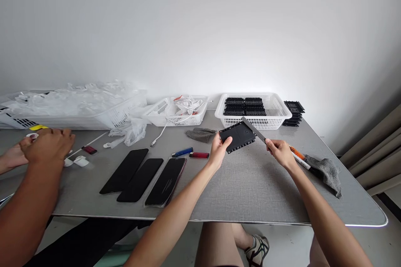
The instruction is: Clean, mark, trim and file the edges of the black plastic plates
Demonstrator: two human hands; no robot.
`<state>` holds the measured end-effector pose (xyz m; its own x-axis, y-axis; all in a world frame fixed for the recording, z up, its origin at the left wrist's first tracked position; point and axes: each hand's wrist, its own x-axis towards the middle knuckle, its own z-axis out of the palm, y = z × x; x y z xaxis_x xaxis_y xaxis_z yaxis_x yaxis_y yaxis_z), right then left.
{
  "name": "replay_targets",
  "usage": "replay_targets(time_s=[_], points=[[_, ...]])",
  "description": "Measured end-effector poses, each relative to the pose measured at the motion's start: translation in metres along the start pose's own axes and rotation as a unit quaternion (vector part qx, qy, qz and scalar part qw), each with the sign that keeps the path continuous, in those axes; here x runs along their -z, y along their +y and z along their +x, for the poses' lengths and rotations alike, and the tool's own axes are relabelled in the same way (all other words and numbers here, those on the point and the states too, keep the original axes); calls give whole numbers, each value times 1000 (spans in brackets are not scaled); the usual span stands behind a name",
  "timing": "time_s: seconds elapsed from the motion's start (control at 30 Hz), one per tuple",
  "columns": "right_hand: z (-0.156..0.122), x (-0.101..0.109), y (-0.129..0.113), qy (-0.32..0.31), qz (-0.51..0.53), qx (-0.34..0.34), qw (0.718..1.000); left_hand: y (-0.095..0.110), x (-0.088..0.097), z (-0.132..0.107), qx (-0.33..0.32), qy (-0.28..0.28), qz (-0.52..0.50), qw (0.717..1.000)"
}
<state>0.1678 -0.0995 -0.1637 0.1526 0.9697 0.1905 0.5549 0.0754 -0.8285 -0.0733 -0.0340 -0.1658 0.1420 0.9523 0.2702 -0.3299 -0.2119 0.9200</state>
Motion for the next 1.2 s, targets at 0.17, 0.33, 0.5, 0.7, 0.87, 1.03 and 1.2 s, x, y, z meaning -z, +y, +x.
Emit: replay_targets(time_s=[0.17,0.33,0.5,0.7,0.87,1.03,1.2], points=[[-2,-1,-3,-7,-67,23,997,-4,5,-2,-43,17,90,995],[-4,-4,-5,-19,-105,34,994,-4,8,-3,-50,47,147,987],[-7,-5,-7,-5,-149,42,988,-11,11,0,-53,74,117,989],[-6,0,-5,-16,-171,63,983,-13,16,6,-60,95,110,988],[-3,3,-1,-33,-178,79,980,-10,17,9,-62,85,109,988],[2,17,6,-39,-169,74,982,-5,15,9,-87,72,104,988],[4,30,7,-67,-110,87,988,1,17,11,-106,1,122,987]])
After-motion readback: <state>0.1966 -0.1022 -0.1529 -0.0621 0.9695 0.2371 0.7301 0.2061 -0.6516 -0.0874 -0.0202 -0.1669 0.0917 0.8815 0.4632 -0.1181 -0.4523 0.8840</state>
